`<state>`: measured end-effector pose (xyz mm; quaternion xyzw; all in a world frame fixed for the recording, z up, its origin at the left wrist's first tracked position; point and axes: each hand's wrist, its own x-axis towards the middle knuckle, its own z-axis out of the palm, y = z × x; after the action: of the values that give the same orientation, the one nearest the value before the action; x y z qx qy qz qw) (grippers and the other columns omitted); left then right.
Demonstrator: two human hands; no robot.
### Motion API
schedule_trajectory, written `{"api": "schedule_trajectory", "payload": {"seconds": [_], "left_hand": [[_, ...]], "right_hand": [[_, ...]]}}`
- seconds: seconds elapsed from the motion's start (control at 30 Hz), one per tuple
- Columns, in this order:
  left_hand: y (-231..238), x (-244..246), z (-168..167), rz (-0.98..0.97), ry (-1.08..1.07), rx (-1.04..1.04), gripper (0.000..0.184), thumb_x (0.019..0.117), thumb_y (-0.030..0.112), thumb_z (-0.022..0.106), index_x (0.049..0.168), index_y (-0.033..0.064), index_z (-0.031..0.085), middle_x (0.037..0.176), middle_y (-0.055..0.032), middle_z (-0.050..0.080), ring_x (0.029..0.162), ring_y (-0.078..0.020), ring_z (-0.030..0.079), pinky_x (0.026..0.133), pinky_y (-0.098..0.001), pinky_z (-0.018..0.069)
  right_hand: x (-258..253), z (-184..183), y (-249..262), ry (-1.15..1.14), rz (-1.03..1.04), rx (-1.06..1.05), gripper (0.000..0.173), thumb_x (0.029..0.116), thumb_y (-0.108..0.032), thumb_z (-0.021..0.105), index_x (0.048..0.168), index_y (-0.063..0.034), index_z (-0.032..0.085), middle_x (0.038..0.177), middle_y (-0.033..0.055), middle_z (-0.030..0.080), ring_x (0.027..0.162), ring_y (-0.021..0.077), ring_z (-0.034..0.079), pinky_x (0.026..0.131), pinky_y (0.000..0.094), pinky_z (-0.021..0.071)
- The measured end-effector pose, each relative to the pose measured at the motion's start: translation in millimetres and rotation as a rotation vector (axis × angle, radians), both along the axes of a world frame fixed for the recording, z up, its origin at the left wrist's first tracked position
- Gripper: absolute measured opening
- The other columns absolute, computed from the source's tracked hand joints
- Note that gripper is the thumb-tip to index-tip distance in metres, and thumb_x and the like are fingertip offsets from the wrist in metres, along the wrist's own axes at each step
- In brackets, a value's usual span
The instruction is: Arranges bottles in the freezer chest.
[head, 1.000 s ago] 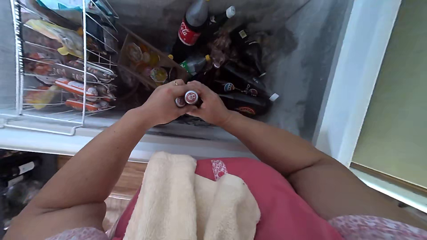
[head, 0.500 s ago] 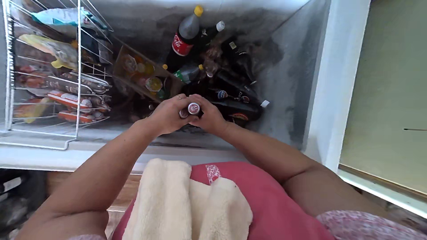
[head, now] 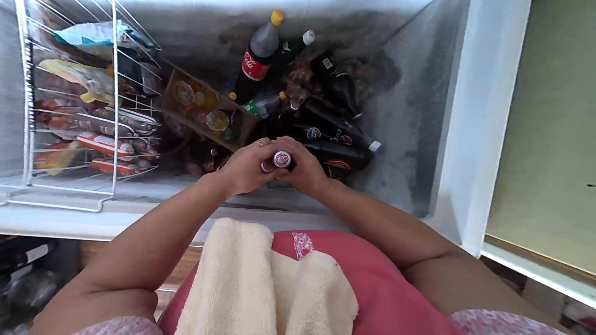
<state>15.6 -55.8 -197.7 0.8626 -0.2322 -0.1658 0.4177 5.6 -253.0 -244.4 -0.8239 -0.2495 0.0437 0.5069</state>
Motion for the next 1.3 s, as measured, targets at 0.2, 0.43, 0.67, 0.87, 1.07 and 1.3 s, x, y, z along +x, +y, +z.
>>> {"api": "schedule_trajectory", "payload": {"seconds": [0.2,0.43,0.67,0.87,1.07,1.3], "left_hand": [[1.4,-2.8,4.6,0.092,-0.018,-0.039,0.053,0.0905,0.021,0.076,0.139,0.0049,0.06,0.091,-0.0099,0.061,0.076,-0.0172,0.057,0.071,-0.0324,0.0519],[14.8,-15.0,4.7,0.193,-0.059,-0.038,0.047,0.0929,0.024,0.072,0.136,0.0056,0.063,0.094,-0.0117,0.064,0.077,-0.0174,0.06,0.073,-0.0334,0.0539],[37.1,-32.9,4.1,0.239,-0.199,-0.091,0.04,0.0939,0.026,0.07,0.126,0.0032,0.067,0.084,-0.0076,0.061,0.072,-0.0089,0.056,0.069,-0.0211,0.0496],[46.4,-33.0,10.1,0.287,-0.229,-0.073,0.039,0.0938,0.025,0.069,0.125,0.0017,0.066,0.084,-0.0071,0.061,0.074,-0.0066,0.056,0.071,-0.0176,0.0488],[42.5,-31.1,6.8,0.285,-0.22,-0.043,0.039,0.0928,0.025,0.069,0.124,0.0013,0.068,0.086,-0.0083,0.062,0.075,-0.0079,0.057,0.071,-0.0186,0.0489],[38.7,-35.4,3.3,0.251,-0.23,-0.059,0.035,0.0968,0.028,0.067,0.121,0.0025,0.069,0.084,-0.0092,0.062,0.076,-0.0083,0.058,0.072,-0.0187,0.0491]], "right_hand": [[4.3,1.9,0.2,0.393,-0.288,0.153,0.056,0.0869,-0.018,0.08,0.134,0.0031,0.059,0.129,0.0147,0.067,0.114,0.0127,0.066,0.1,0.03,0.0545],[47.6,6.4,-26.9,0.577,-0.82,0.425,0.048,0.0923,-0.012,0.073,0.132,0.0007,0.05,0.118,0.0087,0.064,0.106,0.0113,0.065,0.093,0.0316,0.0565],[111.1,-0.3,-82.7,0.685,-1.318,1.012,0.052,0.0999,-0.021,0.064,0.145,-0.0108,0.041,0.128,0.0185,0.06,0.113,0.0353,0.065,0.085,0.0601,0.0587],[131.3,4.0,-109.5,0.707,-1.407,1.113,0.048,0.1037,-0.033,0.055,0.146,-0.0128,0.043,0.139,0.0155,0.054,0.126,0.034,0.057,0.093,0.0609,0.0542],[152.8,-16.2,-120.0,0.628,-1.522,1.23,0.052,0.1061,-0.033,0.05,0.152,-0.0126,0.036,0.147,0.0167,0.047,0.135,0.0361,0.05,0.099,0.0656,0.0498],[181.4,-44.9,-126.9,0.561,-1.602,1.306,0.056,0.1092,-0.037,0.039,0.158,-0.0136,0.026,0.157,0.0169,0.036,0.144,0.0361,0.041,0.104,0.0672,0.0456]]}}
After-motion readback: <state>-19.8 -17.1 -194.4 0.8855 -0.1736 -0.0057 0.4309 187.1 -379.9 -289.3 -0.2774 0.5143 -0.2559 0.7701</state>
